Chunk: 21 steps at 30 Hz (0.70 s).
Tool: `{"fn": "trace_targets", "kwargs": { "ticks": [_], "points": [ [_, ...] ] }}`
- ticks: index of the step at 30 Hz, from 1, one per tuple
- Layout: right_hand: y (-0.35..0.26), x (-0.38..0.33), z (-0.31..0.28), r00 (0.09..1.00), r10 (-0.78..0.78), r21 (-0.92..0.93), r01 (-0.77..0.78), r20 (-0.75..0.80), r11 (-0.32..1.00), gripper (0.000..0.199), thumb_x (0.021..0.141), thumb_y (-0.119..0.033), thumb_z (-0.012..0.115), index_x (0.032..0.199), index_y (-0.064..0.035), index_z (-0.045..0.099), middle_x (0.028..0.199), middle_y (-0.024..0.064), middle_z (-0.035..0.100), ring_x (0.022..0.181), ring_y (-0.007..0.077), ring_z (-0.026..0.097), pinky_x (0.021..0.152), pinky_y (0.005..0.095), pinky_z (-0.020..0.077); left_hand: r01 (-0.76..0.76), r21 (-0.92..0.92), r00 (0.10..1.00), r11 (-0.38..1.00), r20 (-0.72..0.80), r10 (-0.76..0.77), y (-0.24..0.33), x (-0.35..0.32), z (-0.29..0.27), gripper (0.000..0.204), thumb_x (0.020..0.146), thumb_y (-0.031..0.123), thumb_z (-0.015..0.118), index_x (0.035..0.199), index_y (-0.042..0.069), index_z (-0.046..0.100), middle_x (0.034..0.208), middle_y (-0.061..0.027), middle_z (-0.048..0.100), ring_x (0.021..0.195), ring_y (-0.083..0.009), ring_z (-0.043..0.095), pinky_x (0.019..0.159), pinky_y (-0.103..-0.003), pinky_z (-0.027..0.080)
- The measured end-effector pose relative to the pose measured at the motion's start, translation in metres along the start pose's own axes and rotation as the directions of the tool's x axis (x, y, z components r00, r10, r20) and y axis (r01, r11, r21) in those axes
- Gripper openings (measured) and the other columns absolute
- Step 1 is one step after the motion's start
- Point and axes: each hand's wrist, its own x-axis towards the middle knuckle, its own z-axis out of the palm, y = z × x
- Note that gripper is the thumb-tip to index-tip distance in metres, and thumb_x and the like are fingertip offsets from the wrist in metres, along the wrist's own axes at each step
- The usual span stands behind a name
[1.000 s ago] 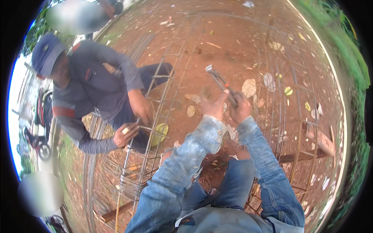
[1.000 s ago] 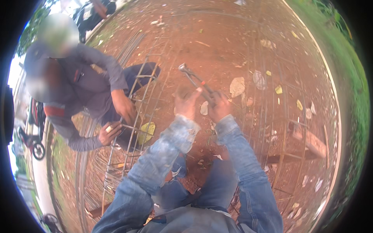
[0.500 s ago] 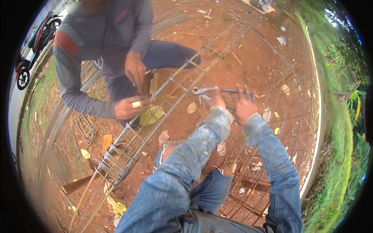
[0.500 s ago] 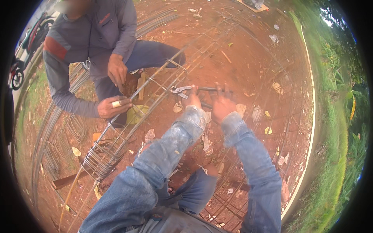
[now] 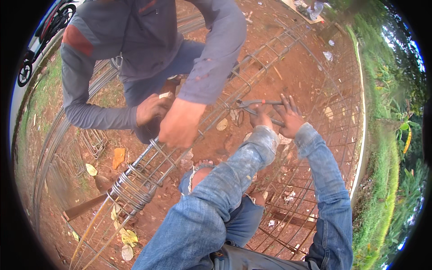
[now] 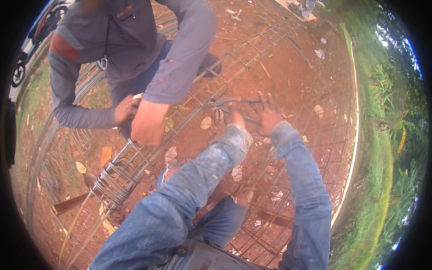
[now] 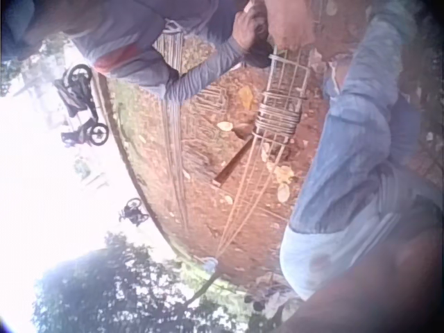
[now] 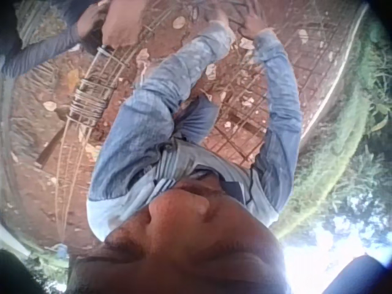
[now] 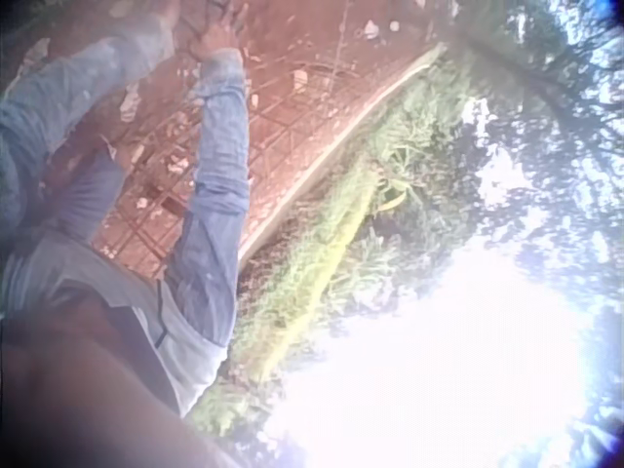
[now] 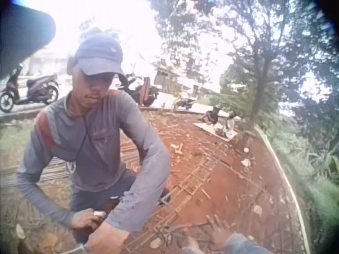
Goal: The person sits on the ground and uses pliers to twist wire ties around a metal frame, securing intersecting rods. A coworker assists by holding the frame and feeding wire ties. The person repeatedly positions the frame, wraps wire, and twists it to fasten joints.
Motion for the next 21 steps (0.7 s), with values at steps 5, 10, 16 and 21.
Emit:
{"fn": "trace_targets", "kwargs": {
  "ticks": [5,10,16,21],
  "points": [
    [-0.011,0.005,-0.02,0.994,0.008,-0.063,-0.001,0.105,0.998,0.091,0.054,-0.031,0.07,0.136,-0.0161,0.034,0.147,0.0168,0.007,0.135,0.0411,0.001,0.105,0.0566,0.0199,0.172,-0.158,0.979,0.972,-0.078,-0.186,0.003,0.001,0.001,0.044,0.097,0.033,0.028,0.125,0.001,0.041,0.118,-0.0128,0.054,0.094,-0.0271,0.058,0.072,-0.038,0.048],
    [-0.011,0.011,-0.024,0.997,-0.03,-0.095,0.037,0.076,0.995,0.087,0.055,-0.032,0.069,0.134,-0.0126,0.036,0.146,0.0179,0.011,0.135,0.0406,0.003,0.104,0.0598,0.0181,0.23,-0.096,0.971,0.969,-0.045,-0.235,0.006,-0.001,-0.002,0.051,0.096,0.04,0.022,0.132,0.005,0.031,0.118,-0.0142,0.054,0.098,-0.0292,0.055,0.081,-0.048,0.041],
    [-0.006,0.022,-0.021,0.993,-0.052,-0.122,0.066,0.108,0.99,0.081,0.061,-0.031,0.068,0.135,-0.0168,0.035,0.143,0.0167,0.02,0.135,0.0364,0.011,0.104,0.0593,0.0186,0.099,-0.248,0.993,0.964,-0.045,-0.113,-0.007,0.013,-0.005,0.049,0.096,0.035,0.024,0.132,0.001,0.029,0.124,-0.0171,0.05,0.098,-0.0334,0.057,0.079,-0.045,0.046],
    [-0.004,0.01,-0.007,1.0,-0.019,-0.011,0.019,-0.01,1.0,0.07,0.06,-0.021,0.065,0.127,-0.0116,0.045,0.14,0.0167,0.027,0.134,0.0365,0.016,0.105,0.0546,0.0207,0.079,-0.142,0.994,0.987,-0.067,-0.089,-0.011,0.011,0.0,0.049,0.097,0.033,0.027,0.128,-0.004,0.033,0.122,-0.0209,0.051,0.097,-0.0364,0.058,0.078,-0.041,0.05]
  ]
}}
